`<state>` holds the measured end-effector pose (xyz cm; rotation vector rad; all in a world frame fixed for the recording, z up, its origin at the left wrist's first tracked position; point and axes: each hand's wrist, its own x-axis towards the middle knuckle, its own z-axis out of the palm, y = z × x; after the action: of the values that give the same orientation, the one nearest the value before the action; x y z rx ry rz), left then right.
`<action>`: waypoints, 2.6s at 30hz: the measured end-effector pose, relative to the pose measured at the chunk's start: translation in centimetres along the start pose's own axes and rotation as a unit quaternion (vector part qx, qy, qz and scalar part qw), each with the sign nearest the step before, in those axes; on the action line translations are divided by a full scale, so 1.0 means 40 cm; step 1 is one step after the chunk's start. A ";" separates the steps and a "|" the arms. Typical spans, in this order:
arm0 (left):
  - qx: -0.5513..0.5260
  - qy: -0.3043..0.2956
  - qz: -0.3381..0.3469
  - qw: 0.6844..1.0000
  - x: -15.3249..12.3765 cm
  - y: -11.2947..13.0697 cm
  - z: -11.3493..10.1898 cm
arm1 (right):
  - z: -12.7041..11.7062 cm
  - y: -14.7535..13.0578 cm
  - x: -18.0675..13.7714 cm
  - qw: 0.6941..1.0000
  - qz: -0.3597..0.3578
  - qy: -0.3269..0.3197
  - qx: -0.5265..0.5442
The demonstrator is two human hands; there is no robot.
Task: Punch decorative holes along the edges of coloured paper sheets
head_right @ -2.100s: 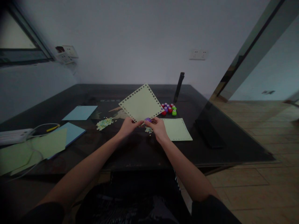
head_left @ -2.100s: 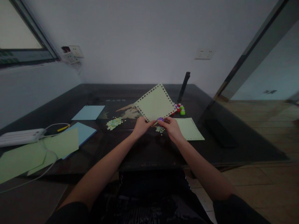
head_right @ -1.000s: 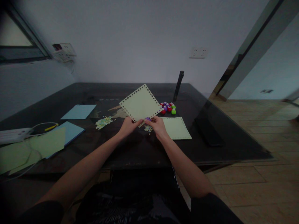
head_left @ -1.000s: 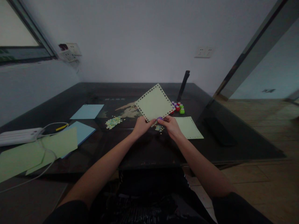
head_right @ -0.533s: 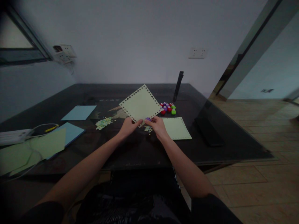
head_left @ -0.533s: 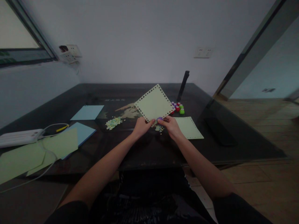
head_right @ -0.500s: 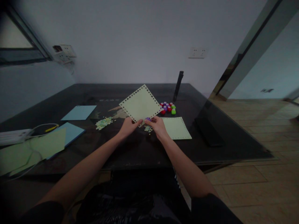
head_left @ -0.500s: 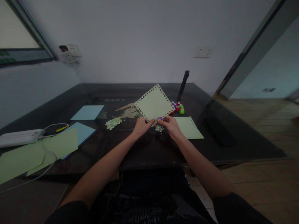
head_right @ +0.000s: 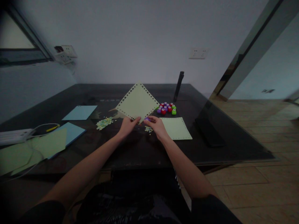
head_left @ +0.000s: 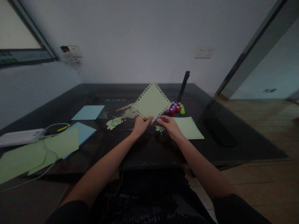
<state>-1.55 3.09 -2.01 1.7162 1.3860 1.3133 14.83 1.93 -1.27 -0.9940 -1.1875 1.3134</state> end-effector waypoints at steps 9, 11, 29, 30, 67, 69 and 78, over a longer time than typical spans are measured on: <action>-0.022 -0.006 -0.018 1.000 0.006 0.010 -0.015 | -0.015 -0.005 0.007 0.999 0.027 -0.005 0.036; -0.024 -0.008 -0.016 1.000 0.007 0.007 -0.013 | -0.017 -0.008 0.008 0.999 0.030 -0.006 0.036; -0.018 -0.013 -0.012 1.000 0.012 0.003 -0.014 | -0.043 -0.015 0.019 0.958 -0.096 0.022 -0.271; -0.017 -0.013 -0.014 1.000 0.012 0.006 -0.015 | -0.045 -0.016 0.019 0.955 -0.095 0.025 -0.278; -0.024 -0.028 -0.050 0.998 0.018 -0.003 -0.018 | -0.119 -0.134 0.042 0.988 -0.145 0.018 -0.055; -0.035 -0.048 -0.061 0.996 0.016 -0.001 -0.015 | -0.184 -0.149 0.086 0.981 -0.163 0.054 -0.090; -0.039 -0.088 -0.040 0.995 0.016 -0.035 0.000 | -0.424 -0.067 0.258 0.787 -0.001 0.200 -0.584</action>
<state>-2.11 4.12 -3.00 1.6626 1.2737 1.1294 30.90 13.86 -0.67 -2.0036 -1.6324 0.1570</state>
